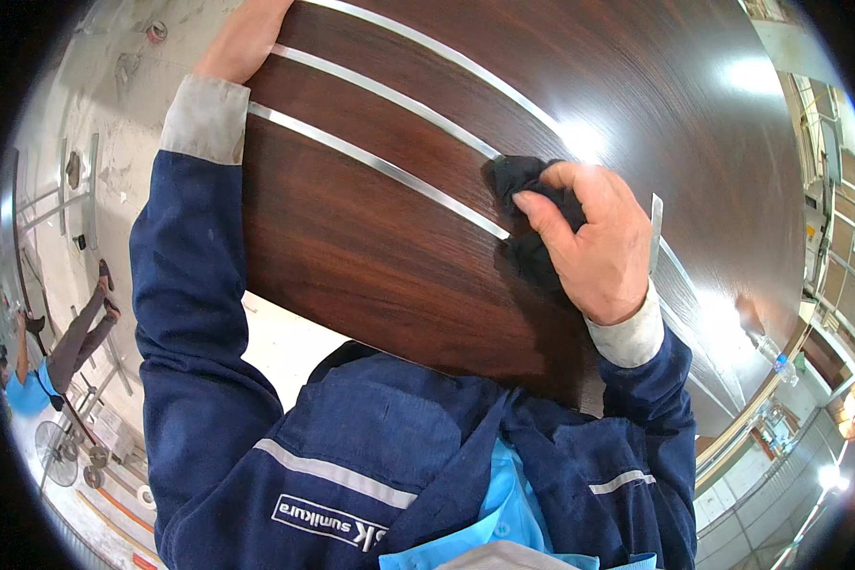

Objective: The person scrapes a dark wood panel with a metal scraper to remove residue, then wipes the surface with a black cloth. The person repeats scraping and wiping along the panel's length and edges.

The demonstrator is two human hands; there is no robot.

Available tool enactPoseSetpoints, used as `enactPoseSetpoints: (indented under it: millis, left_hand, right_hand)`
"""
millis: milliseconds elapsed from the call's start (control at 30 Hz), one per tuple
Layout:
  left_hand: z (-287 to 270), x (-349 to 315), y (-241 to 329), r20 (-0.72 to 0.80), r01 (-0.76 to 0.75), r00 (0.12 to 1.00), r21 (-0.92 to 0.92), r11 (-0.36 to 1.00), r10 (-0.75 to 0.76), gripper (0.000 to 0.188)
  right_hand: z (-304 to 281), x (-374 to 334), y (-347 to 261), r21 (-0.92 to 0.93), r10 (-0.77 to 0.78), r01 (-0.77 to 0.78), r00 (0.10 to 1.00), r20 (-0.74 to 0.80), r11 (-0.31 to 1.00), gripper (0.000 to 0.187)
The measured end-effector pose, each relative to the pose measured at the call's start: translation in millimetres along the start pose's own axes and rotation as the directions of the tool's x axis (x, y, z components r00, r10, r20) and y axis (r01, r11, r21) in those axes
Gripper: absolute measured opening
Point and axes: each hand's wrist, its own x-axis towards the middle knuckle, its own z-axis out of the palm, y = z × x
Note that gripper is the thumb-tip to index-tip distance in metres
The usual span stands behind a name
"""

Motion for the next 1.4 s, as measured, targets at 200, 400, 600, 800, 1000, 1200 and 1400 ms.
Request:
enactPoseSetpoints:
  millis: [200, 400, 600, 800, 1000, 1200, 1400]
  left_hand:
    - [4, 4, 43, 0.006, 0.297, 0.953, -0.228, 0.927, -0.303, 0.063]
    - [5, 1, 65, 0.025, 0.354, 0.931, -0.316, 0.880, -0.365, 0.068]
    - [1, 3, 70, -0.010, 0.494, 0.864, -0.177, 0.851, -0.503, 0.072]
    - [6, 6, 65, 0.053, 0.462, 0.883, -0.278, 0.842, -0.467, 0.077]
    - [5, 9, 64, 0.065, 0.492, 0.869, -0.231, 0.840, -0.491, 0.078]
    - [4, 10, 64, 0.077, 0.394, 0.919, -0.235, 0.889, -0.387, 0.079]
    - [-4, 4, 78, 0.062, 0.458, 0.889, -0.115, 0.881, -0.454, 0.082]
  right_hand:
    - [4, 22, -1, -0.036, 0.014, -0.011, 0.996, 0.091, 0.999, 0.021]
    - [-2, 35, -12, -0.147, 0.087, -0.055, 0.972, 0.216, 0.988, 0.022]
    - [1, 37, -23, -0.217, -0.108, 0.149, 0.976, 0.188, 0.965, 0.023]
    - [2, 40, -25, -0.280, -0.139, 0.193, 0.970, 0.201, 0.941, 0.021]
    - [-4, 40, -31, -0.345, -0.071, 0.167, 0.959, 0.273, 0.924, 0.019]
    - [5, 46, -30, -0.301, -0.186, 0.253, 0.954, 0.234, 0.920, 0.016]
    - [-8, 37, -39, -0.417, 0.041, 0.091, 0.954, 0.298, 0.904, 0.017]
